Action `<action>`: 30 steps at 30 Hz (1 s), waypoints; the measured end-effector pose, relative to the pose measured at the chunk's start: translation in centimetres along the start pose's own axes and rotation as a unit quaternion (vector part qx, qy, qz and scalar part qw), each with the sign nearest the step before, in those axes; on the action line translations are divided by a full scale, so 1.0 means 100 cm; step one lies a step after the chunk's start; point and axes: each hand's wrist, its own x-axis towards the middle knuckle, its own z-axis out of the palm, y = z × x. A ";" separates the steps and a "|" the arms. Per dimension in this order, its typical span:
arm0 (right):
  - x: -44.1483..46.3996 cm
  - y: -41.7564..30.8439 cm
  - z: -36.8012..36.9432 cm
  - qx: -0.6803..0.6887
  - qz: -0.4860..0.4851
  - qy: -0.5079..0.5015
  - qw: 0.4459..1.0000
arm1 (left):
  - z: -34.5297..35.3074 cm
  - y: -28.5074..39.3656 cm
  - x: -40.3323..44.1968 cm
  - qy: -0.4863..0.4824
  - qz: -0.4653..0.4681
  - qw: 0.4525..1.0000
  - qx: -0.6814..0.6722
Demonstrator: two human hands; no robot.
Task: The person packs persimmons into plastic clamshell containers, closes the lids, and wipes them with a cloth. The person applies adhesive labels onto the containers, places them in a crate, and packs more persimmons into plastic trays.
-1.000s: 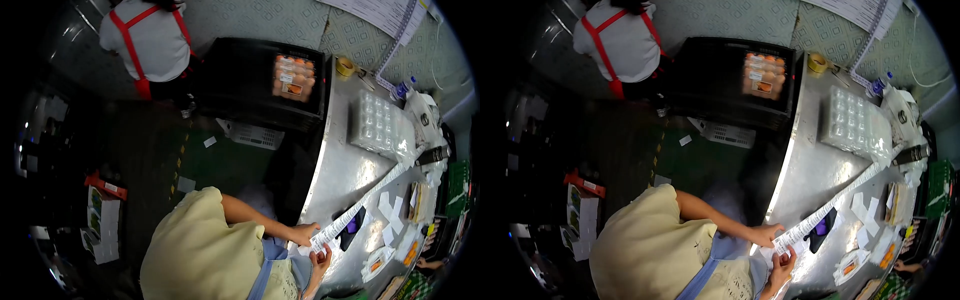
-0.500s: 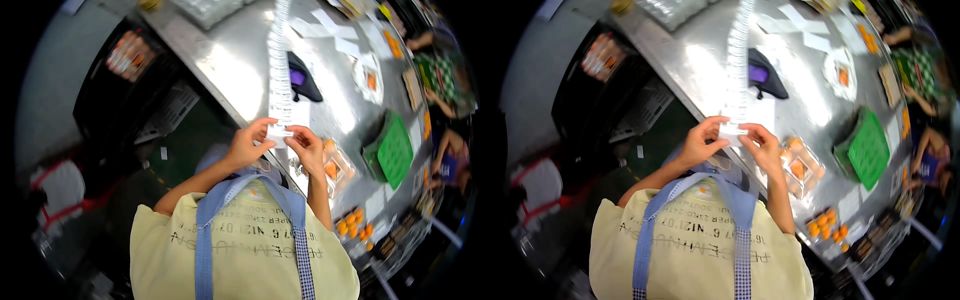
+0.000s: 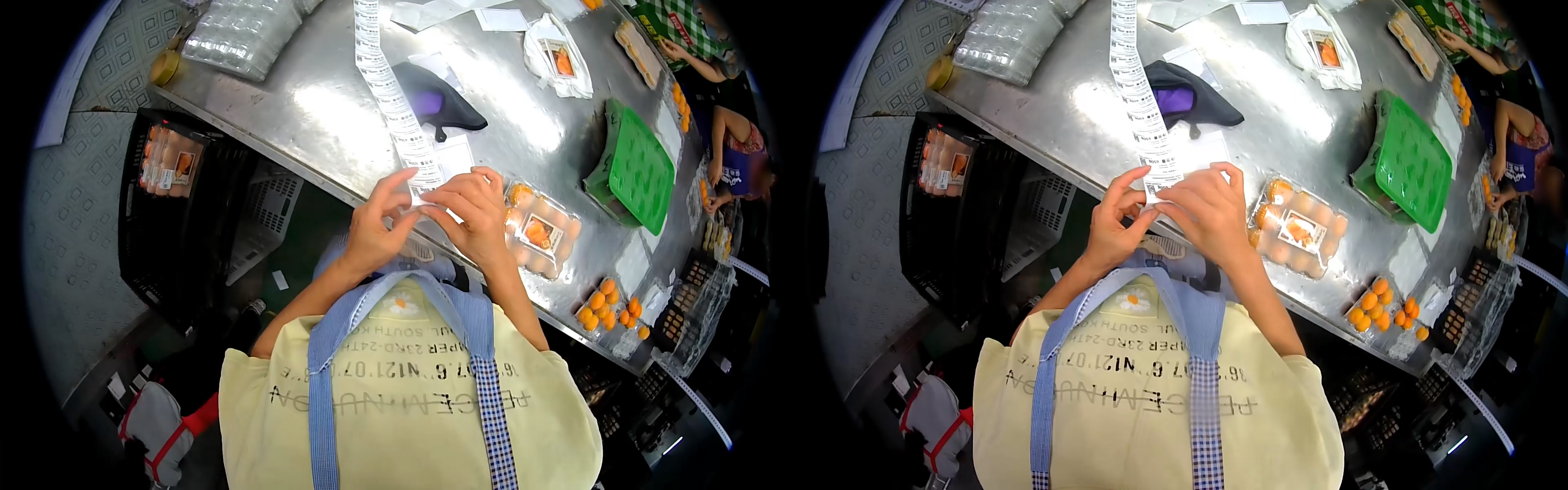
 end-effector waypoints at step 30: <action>-0.049 0.031 -0.043 0.146 0.076 0.248 0.955 | -0.099 0.034 0.104 0.018 0.083 0.753 0.653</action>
